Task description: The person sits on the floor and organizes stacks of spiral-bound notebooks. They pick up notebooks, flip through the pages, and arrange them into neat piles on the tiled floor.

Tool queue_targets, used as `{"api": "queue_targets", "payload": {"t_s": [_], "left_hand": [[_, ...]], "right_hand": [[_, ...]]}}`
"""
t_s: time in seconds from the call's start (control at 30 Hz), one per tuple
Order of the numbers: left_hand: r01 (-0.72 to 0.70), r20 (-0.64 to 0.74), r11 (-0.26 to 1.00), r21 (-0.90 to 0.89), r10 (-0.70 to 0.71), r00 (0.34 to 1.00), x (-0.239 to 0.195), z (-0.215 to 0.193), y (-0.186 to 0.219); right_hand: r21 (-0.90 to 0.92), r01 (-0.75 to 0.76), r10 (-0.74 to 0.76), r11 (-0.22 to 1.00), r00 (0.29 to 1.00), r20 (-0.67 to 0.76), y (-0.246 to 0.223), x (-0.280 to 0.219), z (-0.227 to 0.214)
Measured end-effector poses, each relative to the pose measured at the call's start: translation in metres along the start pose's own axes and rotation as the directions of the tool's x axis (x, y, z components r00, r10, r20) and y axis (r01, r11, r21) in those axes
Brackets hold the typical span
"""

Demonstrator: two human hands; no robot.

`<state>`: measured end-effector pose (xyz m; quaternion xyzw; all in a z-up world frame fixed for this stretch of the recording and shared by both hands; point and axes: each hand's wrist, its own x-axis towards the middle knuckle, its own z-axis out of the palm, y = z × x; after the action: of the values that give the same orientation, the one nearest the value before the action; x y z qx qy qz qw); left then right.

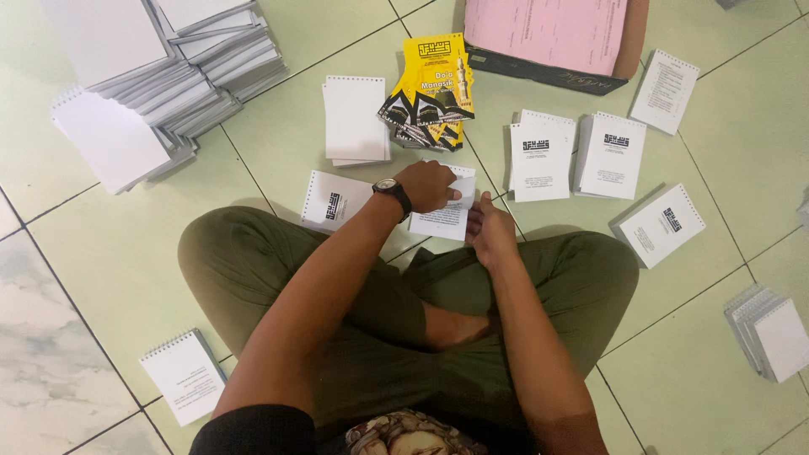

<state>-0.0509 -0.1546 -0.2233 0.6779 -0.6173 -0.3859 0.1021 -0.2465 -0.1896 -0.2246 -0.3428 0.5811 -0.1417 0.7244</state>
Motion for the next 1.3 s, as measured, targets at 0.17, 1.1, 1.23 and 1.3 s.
{"api": "queue_targets", "payload": {"t_s": [0.17, 1.1, 1.23, 1.3], "left_hand": [[-0.009, -0.019, 1.000, 0.006, 0.009, 1.000, 0.006, 0.007, -0.004], [-0.013, -0.016, 1.000, -0.001, 0.013, 1.000, 0.007, 0.010, -0.014], [-0.023, -0.043, 0.999, 0.025, 0.024, 0.999, 0.006, 0.016, -0.014], [-0.066, -0.056, 0.996, 0.058, 0.069, 0.996, 0.005, 0.017, -0.013]], "right_hand": [[0.014, 0.003, -0.002, 1.000, 1.000, -0.030, -0.007, -0.011, 0.007], [0.005, 0.034, -0.034, 0.999, 0.997, 0.067, 0.011, 0.013, -0.006], [0.037, 0.024, -0.026, 0.999, 0.998, 0.050, 0.021, 0.019, -0.011], [-0.057, 0.159, -0.159, 0.986, 0.987, 0.009, 0.024, 0.012, -0.010]]}}
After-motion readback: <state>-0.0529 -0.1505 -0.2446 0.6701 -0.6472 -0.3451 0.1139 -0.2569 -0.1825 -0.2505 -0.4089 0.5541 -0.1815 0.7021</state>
